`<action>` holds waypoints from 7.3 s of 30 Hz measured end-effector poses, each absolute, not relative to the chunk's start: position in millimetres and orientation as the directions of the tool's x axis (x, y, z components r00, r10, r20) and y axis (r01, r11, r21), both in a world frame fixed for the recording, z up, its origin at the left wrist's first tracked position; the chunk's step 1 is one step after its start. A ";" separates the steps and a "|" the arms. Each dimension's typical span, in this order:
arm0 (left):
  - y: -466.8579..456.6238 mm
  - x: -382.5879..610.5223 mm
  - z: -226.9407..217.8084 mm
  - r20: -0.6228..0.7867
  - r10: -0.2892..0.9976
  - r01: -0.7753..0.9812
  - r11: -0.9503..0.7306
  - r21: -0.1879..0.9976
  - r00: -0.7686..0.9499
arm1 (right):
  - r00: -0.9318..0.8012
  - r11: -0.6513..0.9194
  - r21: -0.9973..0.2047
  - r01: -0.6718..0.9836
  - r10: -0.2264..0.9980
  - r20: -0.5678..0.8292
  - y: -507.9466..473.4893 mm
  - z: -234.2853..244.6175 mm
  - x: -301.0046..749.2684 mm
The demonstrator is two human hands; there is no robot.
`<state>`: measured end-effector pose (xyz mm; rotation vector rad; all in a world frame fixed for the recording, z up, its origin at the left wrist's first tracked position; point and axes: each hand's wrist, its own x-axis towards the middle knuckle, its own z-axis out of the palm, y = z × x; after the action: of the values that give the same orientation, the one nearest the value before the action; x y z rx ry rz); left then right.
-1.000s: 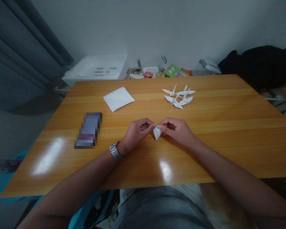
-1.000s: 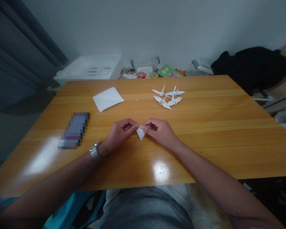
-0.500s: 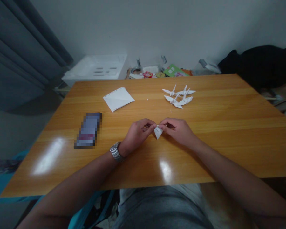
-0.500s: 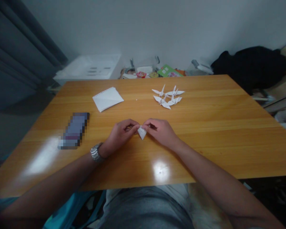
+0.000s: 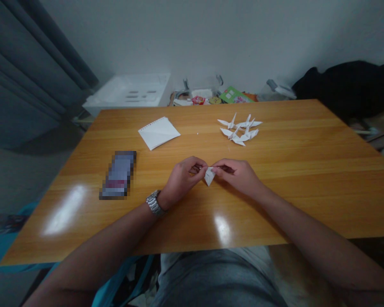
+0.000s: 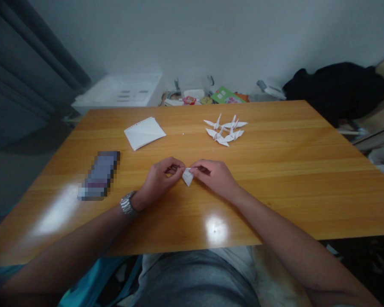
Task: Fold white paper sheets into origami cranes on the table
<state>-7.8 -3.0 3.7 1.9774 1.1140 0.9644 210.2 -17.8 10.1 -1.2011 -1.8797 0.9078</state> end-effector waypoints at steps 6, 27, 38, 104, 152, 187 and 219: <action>-1.9 -7.0 2.5 0.257 0.898 0.386 -0.392 0.835 0.356 | -0.302 0.322 -0.817 0.478 0.934 0.191 -15.5 7.5 214.2; 4.3 -8.5 0.5 0.153 0.925 0.256 -0.252 0.933 0.349 | -0.321 0.356 -0.860 0.364 0.915 0.243 -11.7 -0.9 212.4; 3.6 -11.1 -2.7 0.234 0.867 0.456 -0.440 0.774 0.440 | -0.312 0.373 -0.787 0.492 0.919 0.241 -8.0 -2.1 214.2; 9.7 -21.7 -13.5 0.301 0.745 0.618 -0.664 0.420 0.596 | -0.578 0.600 -0.604 0.524 0.772 0.265 3.9 -6.6 231.0; 5.5 -14.0 -5.1 0.305 0.700 0.496 -0.688 0.530 0.645 | -0.607 0.524 -0.716 0.461 0.775 0.176 -1.1 1.2 231.5; 16.8 -5.0 8.7 0.158 0.811 0.695 -0.569 0.440 0.564 | -0.452 0.511 -0.502 0.698 0.858 0.244 1.0 -5.2 215.5; 57.4 8.7 29.6 -0.004 0.831 0.767 -0.512 0.386 0.556 | -0.407 0.267 -0.434 0.860 0.872 -0.271 51.9 42.2 197.3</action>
<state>8.7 57.4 29.6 2.4508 1.3095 0.2585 197.3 51.9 42.2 -1.6979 -2.4826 0.8267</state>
